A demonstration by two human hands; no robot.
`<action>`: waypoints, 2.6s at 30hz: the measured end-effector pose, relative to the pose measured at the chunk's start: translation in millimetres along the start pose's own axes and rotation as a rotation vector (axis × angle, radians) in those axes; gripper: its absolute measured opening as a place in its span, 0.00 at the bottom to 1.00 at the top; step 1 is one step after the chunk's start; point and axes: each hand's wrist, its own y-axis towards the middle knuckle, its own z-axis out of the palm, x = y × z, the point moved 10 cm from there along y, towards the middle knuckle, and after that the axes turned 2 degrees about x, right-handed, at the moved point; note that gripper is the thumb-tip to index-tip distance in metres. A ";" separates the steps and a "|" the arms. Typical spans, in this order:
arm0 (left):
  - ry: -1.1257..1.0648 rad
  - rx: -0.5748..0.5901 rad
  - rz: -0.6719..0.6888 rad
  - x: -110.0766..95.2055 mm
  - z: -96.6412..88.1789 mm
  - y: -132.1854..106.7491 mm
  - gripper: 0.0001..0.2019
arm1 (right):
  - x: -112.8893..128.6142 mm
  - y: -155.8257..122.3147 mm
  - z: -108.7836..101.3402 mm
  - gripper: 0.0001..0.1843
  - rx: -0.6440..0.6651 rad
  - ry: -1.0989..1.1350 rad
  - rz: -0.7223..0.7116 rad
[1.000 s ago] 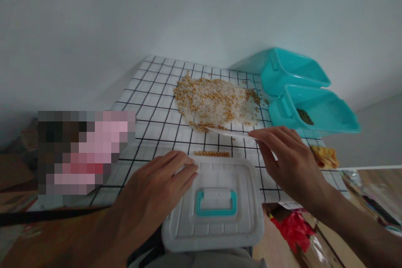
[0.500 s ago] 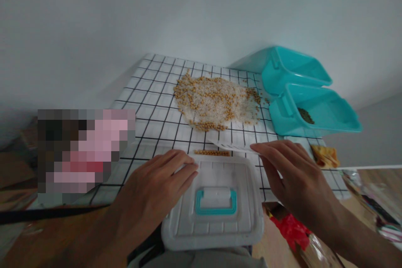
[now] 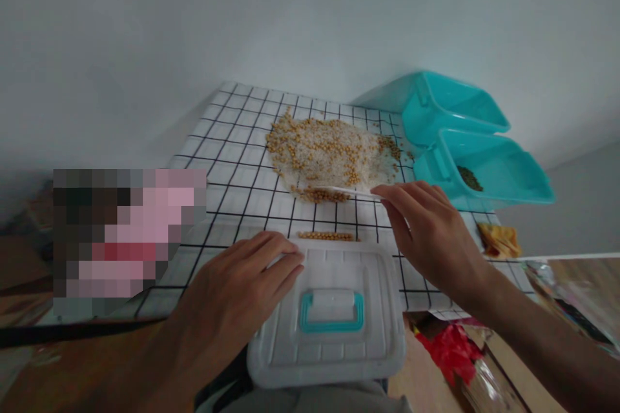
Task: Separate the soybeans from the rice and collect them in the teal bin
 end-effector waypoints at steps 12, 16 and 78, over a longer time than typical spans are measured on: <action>0.007 -0.004 0.009 0.2 1.3 -1.0 0.08 | 7.9 -9.2 -12.3 0.13 0.002 0.029 -0.009; 0.001 0.005 0.001 1.2 0.6 0.4 0.08 | 4.7 -12.0 -10.4 0.13 0.006 0.028 0.004; 0.004 -0.008 0.013 -0.9 -1.1 -0.1 0.09 | 3.6 -31.6 -19.1 0.13 -0.003 0.021 0.021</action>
